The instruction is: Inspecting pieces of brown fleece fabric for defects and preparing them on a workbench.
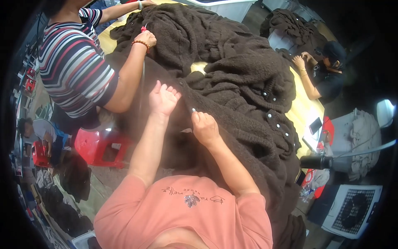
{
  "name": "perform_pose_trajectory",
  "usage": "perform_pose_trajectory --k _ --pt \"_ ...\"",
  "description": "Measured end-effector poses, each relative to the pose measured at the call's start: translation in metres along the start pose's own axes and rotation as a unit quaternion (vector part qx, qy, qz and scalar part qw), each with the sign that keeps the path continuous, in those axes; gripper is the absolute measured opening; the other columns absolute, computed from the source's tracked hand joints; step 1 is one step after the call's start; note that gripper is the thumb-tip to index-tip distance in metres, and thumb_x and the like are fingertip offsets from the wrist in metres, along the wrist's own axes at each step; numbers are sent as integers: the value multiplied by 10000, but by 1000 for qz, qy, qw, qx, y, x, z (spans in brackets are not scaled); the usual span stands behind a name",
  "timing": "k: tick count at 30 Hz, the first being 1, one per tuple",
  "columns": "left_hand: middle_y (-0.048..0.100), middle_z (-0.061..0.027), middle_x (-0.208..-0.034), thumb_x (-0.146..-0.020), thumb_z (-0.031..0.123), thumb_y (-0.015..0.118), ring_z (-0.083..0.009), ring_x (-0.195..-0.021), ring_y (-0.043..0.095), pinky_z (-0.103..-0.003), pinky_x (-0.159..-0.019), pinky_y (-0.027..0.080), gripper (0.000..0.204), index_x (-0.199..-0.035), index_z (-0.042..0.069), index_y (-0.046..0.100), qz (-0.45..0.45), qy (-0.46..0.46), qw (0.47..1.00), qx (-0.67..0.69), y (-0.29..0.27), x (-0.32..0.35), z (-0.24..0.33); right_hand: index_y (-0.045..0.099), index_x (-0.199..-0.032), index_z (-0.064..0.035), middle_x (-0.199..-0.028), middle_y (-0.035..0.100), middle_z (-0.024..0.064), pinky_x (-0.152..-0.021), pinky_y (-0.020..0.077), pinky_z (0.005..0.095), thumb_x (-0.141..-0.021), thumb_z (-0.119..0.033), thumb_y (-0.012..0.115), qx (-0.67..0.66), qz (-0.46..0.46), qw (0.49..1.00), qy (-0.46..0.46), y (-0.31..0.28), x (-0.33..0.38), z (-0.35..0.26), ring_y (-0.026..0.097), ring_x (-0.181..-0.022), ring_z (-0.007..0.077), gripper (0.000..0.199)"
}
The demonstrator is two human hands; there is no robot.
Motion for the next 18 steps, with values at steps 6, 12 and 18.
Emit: perform_pose_trajectory --k 6,12,18 --pt "468 -60 -922 -883 339 537 -185 -813 468 -328 -672 385 307 -1051 128 390 -38 10 997 -64 -19 -19 5 516 -820 -35 -653 480 69 -532 434 341 -707 -31 558 -10 -14 1000 8 32 -8 10 512 -581 228 120" --pt "523 -120 -1169 -944 316 426 -256 -1064 522 -437 -891 437 294 -1153 110 447 -29 -26 986 -162 -35 -35 11 488 -764 -46 -639 474 77 -507 430 350 -661 -25 567 -32 -15 999 -12 43 -10 16 512 -575 237 131" --pt "512 -114 -983 -913 428 435 -244 -914 491 -395 -790 414 384 -1098 93 401 -29 -42 996 -79 -37 -45 11 526 -880 10 -694 497 114 -586 447 368 -637 7 591 -58 -63 995 43 46 -7 26 527 -640 279 251"
Point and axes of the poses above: each hand's wrist, its own x-axis away from the middle knuckle, its own y-axis out of the palm, z = x × y, the point moved 2 cm from there along -x, towards the middle knuckle
